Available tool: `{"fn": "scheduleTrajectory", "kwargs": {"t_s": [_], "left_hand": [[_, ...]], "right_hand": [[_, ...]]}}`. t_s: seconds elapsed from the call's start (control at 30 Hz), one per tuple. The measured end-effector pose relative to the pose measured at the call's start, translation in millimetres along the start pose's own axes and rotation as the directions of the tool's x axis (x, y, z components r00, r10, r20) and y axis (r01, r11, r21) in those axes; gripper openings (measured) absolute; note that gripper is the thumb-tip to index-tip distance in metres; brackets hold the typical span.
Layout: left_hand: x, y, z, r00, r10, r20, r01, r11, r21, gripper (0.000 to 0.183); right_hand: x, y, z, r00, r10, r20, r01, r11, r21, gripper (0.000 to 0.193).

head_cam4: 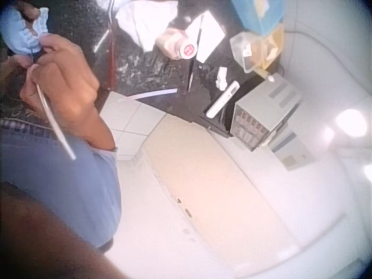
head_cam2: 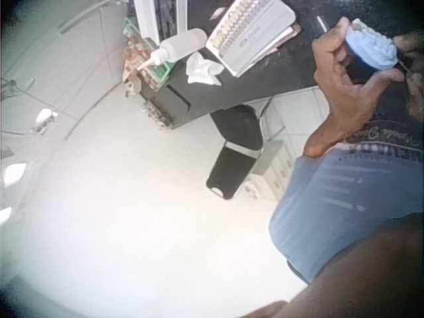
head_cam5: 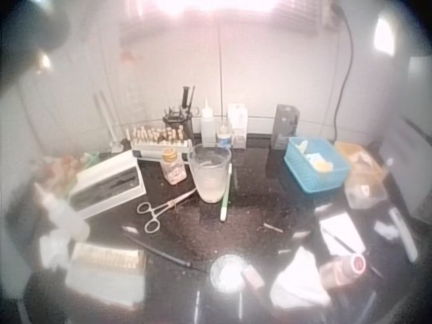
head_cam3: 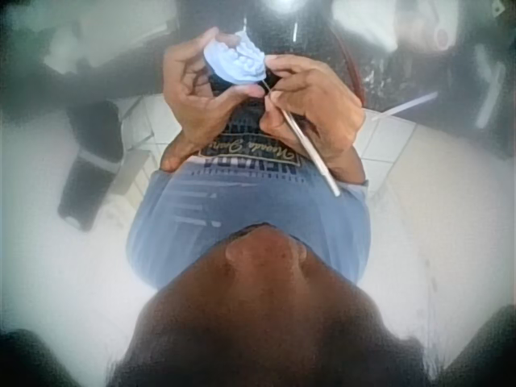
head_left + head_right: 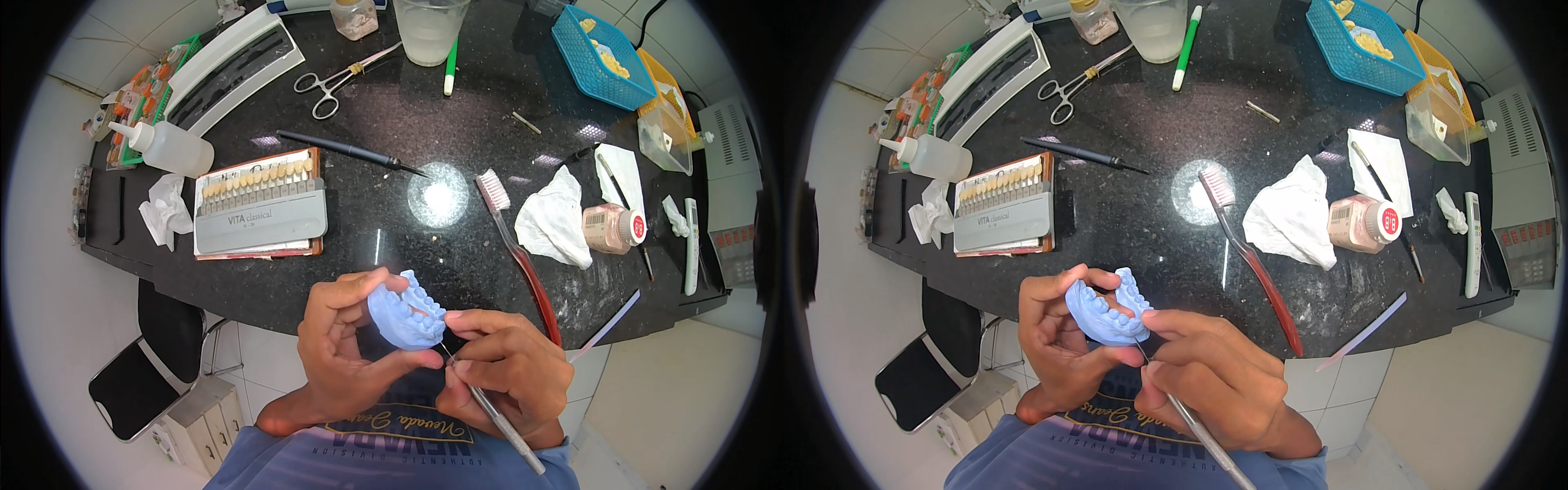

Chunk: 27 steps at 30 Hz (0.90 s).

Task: The person holds a blue dental mold and uses a metal tool to scrape and refine its surface. They rotate the mold to access different areas and periodically wipe the tool on a tissue. The person continues this repetitive scraping and cleaning process throughout the clip.

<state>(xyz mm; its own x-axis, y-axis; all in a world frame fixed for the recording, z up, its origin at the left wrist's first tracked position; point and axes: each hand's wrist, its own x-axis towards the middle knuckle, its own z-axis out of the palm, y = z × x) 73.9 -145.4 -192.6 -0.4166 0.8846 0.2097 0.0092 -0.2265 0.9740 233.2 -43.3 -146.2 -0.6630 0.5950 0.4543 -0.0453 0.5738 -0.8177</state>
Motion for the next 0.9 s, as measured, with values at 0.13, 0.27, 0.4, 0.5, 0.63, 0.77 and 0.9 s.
{"fn": "scheduleTrajectory", "kwargs": {"t_s": [0.13,0.27,0.4,0.5,0.63,0.77,0.9], "left_hand": [[1.8,4.2,-2.5,0.999,-0.037,0.022,0.037,0.999,-0.016,0.085],[3.6,7.5,-5.1,0.995,-0.086,0.042,0.088,0.995,-0.054,0.085],[7.2,13.8,-7.0,0.982,-0.178,0.061,0.183,0.979,-0.085,0.085],[10.8,16.8,-10.5,0.969,-0.229,0.094,0.239,0.964,-0.114,0.085],[14.8,20.0,-14.3,0.946,-0.295,0.135,0.312,0.941,-0.132,0.085],[17.9,22.4,-17.0,0.923,-0.347,0.164,0.372,0.915,-0.158,0.084],[20.0,24.3,-18.2,0.91,-0.373,0.182,0.402,0.902,-0.158,0.083]], "right_hand": [[0.3,1.0,0.5,1.0,-0.026,-0.002,0.026,1.0,0.0,0.029],[-0.9,1.5,1.1,0.999,-0.046,0.0,0.046,0.999,-0.01,0.03],[3.6,-0.2,-5.8,0.997,-0.052,0.057,0.054,0.998,-0.036,0.031],[6.4,-2.4,-8.3,0.995,-0.045,0.084,0.048,0.998,-0.033,0.03],[10.7,-3.9,-12.3,0.992,-0.042,0.121,0.045,0.999,-0.023,0.027],[11.2,-2.3,-13.1,0.989,-0.061,0.134,0.063,0.998,-0.015,0.025],[12.8,-1.9,-13.0,0.989,-0.069,0.13,0.068,0.998,0.006,0.024]]}}
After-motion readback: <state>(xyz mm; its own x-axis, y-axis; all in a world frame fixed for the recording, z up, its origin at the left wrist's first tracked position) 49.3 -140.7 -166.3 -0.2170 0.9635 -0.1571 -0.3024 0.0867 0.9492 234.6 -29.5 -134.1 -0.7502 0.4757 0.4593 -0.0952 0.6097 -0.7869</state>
